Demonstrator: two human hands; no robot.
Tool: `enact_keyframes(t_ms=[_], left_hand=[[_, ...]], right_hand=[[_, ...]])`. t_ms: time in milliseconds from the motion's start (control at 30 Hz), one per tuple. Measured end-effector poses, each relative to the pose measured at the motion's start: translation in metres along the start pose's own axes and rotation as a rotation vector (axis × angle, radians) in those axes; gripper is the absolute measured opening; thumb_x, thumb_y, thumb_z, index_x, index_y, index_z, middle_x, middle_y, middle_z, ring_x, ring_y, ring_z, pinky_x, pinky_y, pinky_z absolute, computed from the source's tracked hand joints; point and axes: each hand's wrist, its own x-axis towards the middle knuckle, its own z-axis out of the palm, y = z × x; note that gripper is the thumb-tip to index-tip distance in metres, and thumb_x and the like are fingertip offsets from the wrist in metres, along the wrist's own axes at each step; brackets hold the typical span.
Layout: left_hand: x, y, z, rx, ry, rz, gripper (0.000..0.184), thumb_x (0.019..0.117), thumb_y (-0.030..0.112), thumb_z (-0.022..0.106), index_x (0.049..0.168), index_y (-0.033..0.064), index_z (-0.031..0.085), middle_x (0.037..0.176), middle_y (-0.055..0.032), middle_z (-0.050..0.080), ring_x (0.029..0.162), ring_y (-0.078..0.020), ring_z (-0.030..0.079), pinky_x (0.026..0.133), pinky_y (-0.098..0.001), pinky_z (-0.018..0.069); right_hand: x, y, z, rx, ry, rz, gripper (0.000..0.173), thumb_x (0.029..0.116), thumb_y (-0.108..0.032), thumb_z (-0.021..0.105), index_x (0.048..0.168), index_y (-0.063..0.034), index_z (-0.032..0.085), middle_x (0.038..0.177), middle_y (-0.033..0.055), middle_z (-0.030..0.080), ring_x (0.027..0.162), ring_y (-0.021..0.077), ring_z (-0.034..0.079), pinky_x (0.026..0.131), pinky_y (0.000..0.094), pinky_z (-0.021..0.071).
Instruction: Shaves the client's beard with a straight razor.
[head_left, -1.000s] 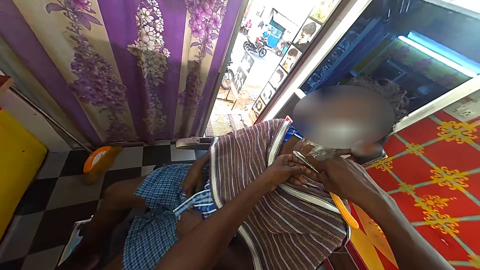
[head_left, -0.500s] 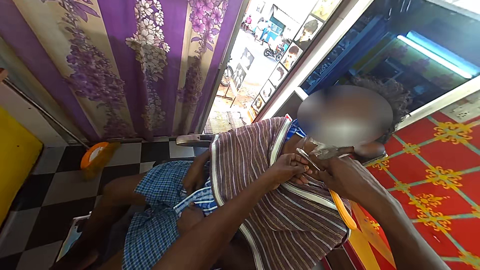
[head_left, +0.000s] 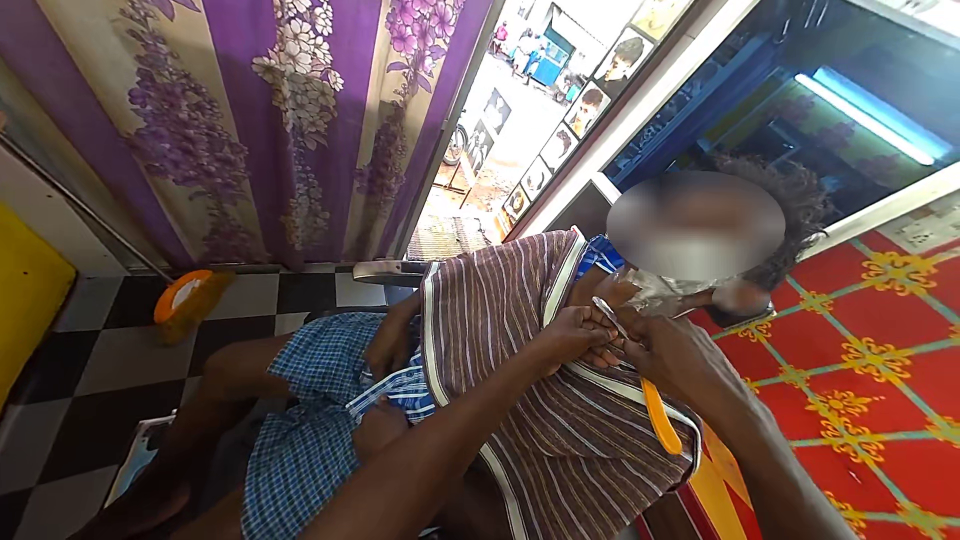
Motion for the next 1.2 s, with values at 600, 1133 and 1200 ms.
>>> enact_keyframes(t_ms=[600,1133,1200], left_hand=[[0.011,0.019,0.002,0.007,0.106,0.185,0.024,0.1024,0.01,0.062,0.122,-0.0016,0.056,0.097,-0.0116,0.067,0.073,-0.0148,0.067,0.067,-0.0279,0.0589],[0.015,0.017,-0.004,0.031,0.058,0.144,0.025,0.1045,0.011,0.058,0.127,0.0005,0.056,0.101,-0.0122,0.071,0.074,-0.0146,0.07,0.069,-0.0273,0.0588],[0.013,0.019,-0.001,0.032,0.074,0.192,0.02,0.1037,0.011,0.06,0.12,-0.0005,0.058,0.099,-0.0108,0.07,0.074,-0.0135,0.068,0.068,-0.0266,0.0581]], right_hand=[[-0.008,0.001,-0.01,0.065,0.245,-0.011,0.028,0.0993,-0.028,0.067,0.076,-0.0127,0.068,0.065,0.0053,0.062,0.063,0.0244,0.063,0.059,0.0472,0.0489],[-0.011,0.01,-0.007,0.016,0.39,0.01,0.022,0.0991,-0.026,0.067,0.082,-0.0117,0.07,0.069,0.0087,0.065,0.068,0.03,0.066,0.06,0.0519,0.0507],[-0.01,0.015,-0.005,-0.016,0.408,-0.037,0.018,0.0985,-0.027,0.067,0.087,-0.0132,0.071,0.069,0.0075,0.065,0.067,0.0292,0.066,0.059,0.0519,0.0499]])
